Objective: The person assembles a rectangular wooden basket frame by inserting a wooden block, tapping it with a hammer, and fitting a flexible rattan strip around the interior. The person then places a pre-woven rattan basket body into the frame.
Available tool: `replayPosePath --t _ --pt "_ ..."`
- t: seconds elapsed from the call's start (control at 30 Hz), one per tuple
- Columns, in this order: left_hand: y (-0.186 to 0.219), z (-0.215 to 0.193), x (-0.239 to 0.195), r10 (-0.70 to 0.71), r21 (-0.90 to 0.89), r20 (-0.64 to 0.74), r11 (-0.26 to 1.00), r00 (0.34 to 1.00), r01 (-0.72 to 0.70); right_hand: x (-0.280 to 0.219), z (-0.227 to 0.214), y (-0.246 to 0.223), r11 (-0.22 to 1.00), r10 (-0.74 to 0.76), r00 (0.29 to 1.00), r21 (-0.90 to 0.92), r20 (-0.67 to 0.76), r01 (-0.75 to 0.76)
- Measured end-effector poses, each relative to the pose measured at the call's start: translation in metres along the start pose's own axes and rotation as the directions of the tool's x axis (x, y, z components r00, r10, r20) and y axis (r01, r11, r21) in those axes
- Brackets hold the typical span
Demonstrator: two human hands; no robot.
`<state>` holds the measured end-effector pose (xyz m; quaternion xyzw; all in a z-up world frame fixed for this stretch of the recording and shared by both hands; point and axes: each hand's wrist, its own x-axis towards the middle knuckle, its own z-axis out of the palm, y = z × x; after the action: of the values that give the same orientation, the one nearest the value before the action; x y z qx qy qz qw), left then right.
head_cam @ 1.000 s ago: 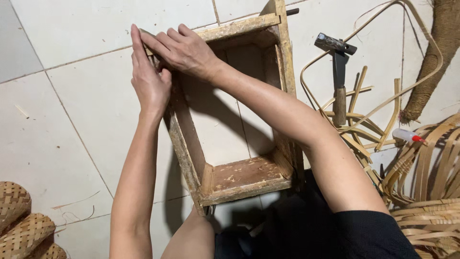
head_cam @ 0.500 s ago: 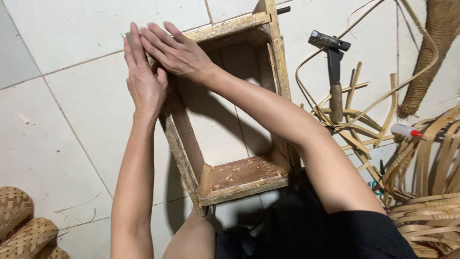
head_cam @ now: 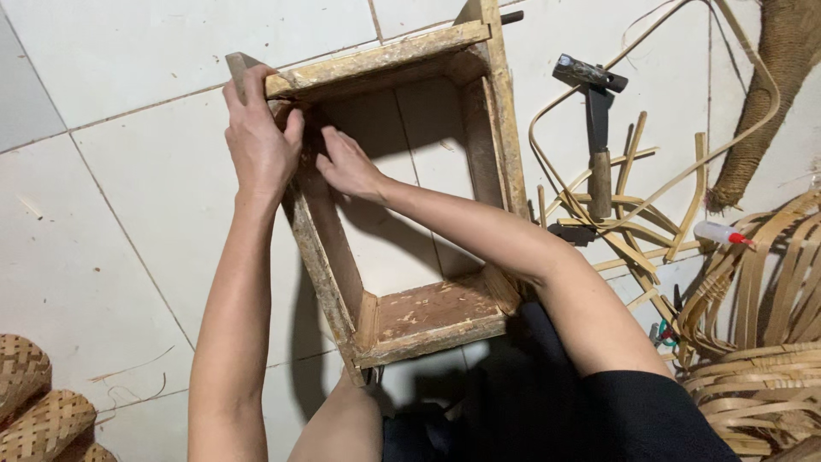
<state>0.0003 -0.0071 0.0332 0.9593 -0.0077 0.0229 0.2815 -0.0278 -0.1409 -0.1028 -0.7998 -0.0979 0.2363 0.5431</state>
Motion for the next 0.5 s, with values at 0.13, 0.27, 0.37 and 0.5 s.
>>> replayPosePath --t 0.13,0.27,0.37,0.5 --pt "0.006 0.0 0.005 -0.06 -0.02 0.028 0.998 0.998 0.061 0.004 -0.002 0.001 0.997 -0.067 0.998 -0.032 0.02 0.067" --pt "0.01 -0.001 0.006 -0.157 0.005 0.074 0.988 0.985 0.157 0.004 -0.014 -0.021 0.992 0.055 0.991 -0.117 0.122 -0.04" --pt "0.014 -0.002 0.007 -0.091 0.003 0.032 0.996 0.995 0.091 -0.007 -0.051 -0.045 0.982 -0.035 0.98 -0.176 0.197 0.07" --pt "0.02 -0.003 0.004 -0.1 0.025 0.034 0.995 0.994 0.099 -0.048 -0.152 -0.053 0.94 -0.332 0.934 -0.033 0.132 0.339"
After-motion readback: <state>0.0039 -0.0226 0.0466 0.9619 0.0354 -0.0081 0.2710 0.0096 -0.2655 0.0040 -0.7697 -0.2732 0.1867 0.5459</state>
